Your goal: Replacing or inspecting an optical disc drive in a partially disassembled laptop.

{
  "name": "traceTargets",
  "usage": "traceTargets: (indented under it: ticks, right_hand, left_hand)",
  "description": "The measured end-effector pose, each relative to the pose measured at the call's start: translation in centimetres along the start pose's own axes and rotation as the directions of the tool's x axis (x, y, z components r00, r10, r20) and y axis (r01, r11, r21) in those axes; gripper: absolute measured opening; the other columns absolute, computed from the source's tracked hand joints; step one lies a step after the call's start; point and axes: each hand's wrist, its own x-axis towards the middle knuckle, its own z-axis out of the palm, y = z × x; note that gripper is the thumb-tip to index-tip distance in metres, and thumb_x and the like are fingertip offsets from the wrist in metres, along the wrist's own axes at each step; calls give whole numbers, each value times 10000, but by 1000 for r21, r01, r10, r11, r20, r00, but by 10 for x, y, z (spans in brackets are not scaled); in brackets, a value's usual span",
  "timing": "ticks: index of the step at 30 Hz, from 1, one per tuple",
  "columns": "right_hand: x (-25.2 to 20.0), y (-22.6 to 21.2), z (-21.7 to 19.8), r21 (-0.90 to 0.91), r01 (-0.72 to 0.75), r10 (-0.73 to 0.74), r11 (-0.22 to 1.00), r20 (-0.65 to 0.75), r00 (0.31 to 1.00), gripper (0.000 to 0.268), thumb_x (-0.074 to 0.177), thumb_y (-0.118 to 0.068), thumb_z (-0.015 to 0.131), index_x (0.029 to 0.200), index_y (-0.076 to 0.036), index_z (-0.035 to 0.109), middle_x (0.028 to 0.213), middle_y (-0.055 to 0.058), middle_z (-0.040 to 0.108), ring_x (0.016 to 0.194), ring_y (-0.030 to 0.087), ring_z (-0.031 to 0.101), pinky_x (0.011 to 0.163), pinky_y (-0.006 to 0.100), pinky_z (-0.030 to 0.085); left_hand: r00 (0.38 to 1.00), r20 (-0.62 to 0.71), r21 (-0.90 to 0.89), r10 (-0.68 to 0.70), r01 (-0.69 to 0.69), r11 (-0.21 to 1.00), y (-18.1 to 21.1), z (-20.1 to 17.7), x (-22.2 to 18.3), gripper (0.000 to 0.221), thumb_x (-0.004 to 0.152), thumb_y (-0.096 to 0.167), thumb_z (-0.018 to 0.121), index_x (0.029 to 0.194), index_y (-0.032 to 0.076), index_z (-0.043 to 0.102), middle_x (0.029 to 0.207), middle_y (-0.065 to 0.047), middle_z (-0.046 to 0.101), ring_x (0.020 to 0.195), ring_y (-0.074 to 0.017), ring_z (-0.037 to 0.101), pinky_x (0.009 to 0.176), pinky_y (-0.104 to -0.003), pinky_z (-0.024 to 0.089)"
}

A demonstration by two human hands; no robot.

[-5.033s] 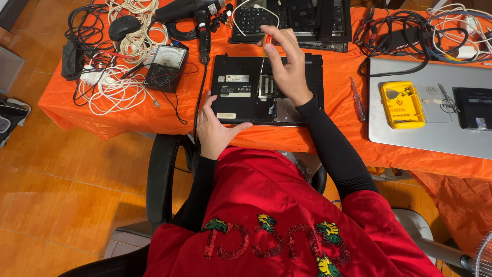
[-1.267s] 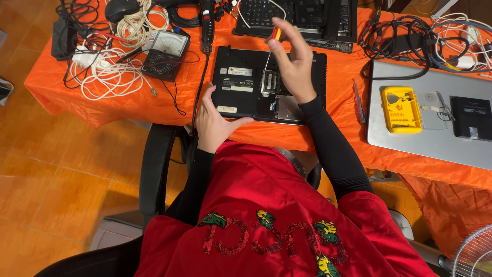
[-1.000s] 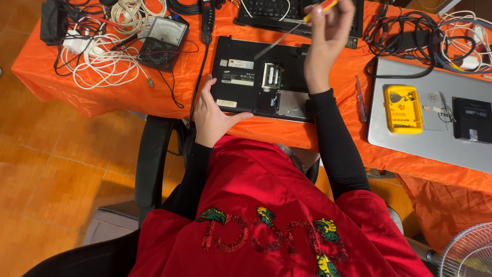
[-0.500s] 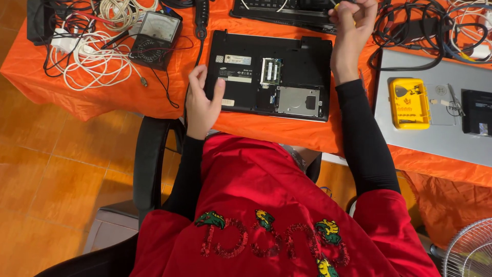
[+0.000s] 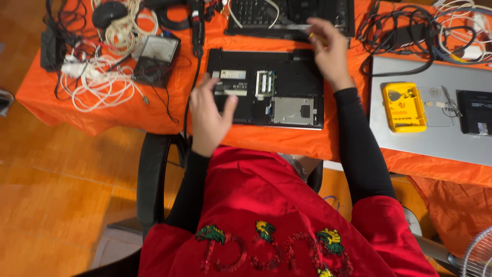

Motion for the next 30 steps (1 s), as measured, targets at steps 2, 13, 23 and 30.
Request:
traceTargets:
  ticks: [2,13,23,30]
  right_hand:
    - [2,-11,1,-76,9,-8,997,9,1000,383,1031,130,571,1373,-27,637,1229,110,704,1184,214,695,1021,327,573]
    - [0,-3,3,-291,57,-21,955,123,992,402,944,159,510,1257,-10,698,1114,166,724,1031,288,726,901,371,559]
    - [-31,70,3,-445,94,-79,890,51,996,149,1008,64,616,1131,-3,668,1025,177,682,981,373,642,860,454,488]
    - [-18,66,4,-387,77,-126,919,-104,987,73,1012,64,609,999,17,664,903,155,665,834,303,642,754,395,490]
  left_hand:
    - [973,192,-204,128,-88,975,38,-16,20,452,1036,276,685,1367,8,532,1346,-220,613,1231,-392,604,1078,-438,455]
    - [259,26,-601,965,-768,223,244,-65,31,128,998,176,658,1105,120,615,1090,24,648,1051,-183,645,1076,-396,482]
    - [195,289,-333,937,-897,289,215,-125,33,201,998,10,563,1195,-28,580,1112,-9,586,1167,-191,613,1211,-414,439]
    - [489,412,-506,769,-579,639,150,-115,123,219,917,174,697,1109,70,677,1023,-69,689,986,-264,683,906,-394,545]
